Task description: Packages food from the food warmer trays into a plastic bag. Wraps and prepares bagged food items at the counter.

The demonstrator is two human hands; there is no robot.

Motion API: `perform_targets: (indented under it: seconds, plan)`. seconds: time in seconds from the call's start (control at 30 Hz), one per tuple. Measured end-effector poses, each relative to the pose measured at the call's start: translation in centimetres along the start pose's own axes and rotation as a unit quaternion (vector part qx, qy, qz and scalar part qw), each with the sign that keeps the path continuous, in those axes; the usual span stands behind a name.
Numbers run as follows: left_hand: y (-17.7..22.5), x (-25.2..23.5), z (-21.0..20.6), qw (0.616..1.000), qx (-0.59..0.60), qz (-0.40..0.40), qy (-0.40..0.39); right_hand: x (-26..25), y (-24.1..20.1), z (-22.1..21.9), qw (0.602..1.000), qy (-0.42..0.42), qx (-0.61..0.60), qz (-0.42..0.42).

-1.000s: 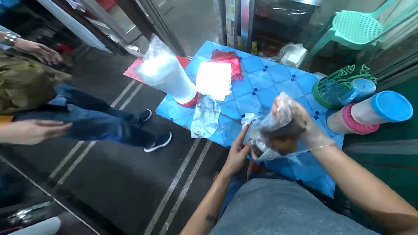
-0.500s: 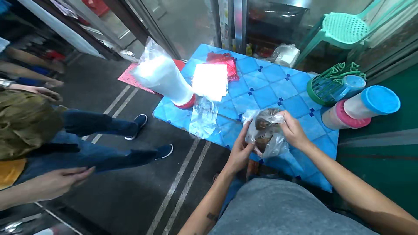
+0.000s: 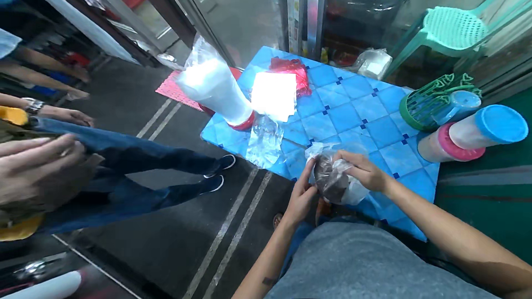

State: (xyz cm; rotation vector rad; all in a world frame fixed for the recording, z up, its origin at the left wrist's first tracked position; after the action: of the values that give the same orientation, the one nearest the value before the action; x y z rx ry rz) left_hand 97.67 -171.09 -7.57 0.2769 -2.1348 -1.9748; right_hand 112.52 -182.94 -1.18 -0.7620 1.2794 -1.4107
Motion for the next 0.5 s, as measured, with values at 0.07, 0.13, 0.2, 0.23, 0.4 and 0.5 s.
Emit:
perform_targets:
  seconds: [0.07,0.13,0.2,0.23,0.4,0.5]
  plan:
    - [-0.1,0.3,0.0,1.0,0.019,0.012,0.008,-0.1,1.9,-0.4,0.99,0.005,-0.121,-0.071]
    - [0.4,-0.2,-0.7,0.999,0.039,0.019,0.012,-0.1,4.0,0.2,0.972,0.041,-0.191,-0.129]
    - [2.1,-1.9,-2.4,0.998,0.051,0.016,-0.013,0.7,4.7,2.4,0.969,0.107,-0.181,-0.131]
    - [3.4,-3.2,-3.8,0.998,0.05,0.007,-0.041,1.4,4.1,3.8,0.97,0.14,-0.159,-0.122]
    - [8.3,-8.2,-12.5,0.968,-0.029,0.026,-0.25,9.1,1.4,10.8,0.93,0.324,-0.141,-0.101]
    - [7.7,-9.9,-12.9,0.963,-0.069,0.026,-0.26,12.6,2.2,12.5,0.911,0.376,-0.134,-0.102]
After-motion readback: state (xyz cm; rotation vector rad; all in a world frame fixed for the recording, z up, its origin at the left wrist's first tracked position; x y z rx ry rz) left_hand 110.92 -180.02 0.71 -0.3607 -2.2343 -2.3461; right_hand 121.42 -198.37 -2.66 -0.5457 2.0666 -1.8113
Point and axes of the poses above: each hand's wrist, its own x-axis away from the middle knuckle, its own z-axis out of the back of the hand, y = z × x, the point moved 4 cm from there along -x, towards the middle knuckle, and after that the axes turned 6 degrees about -x, right-handed, at the moved point
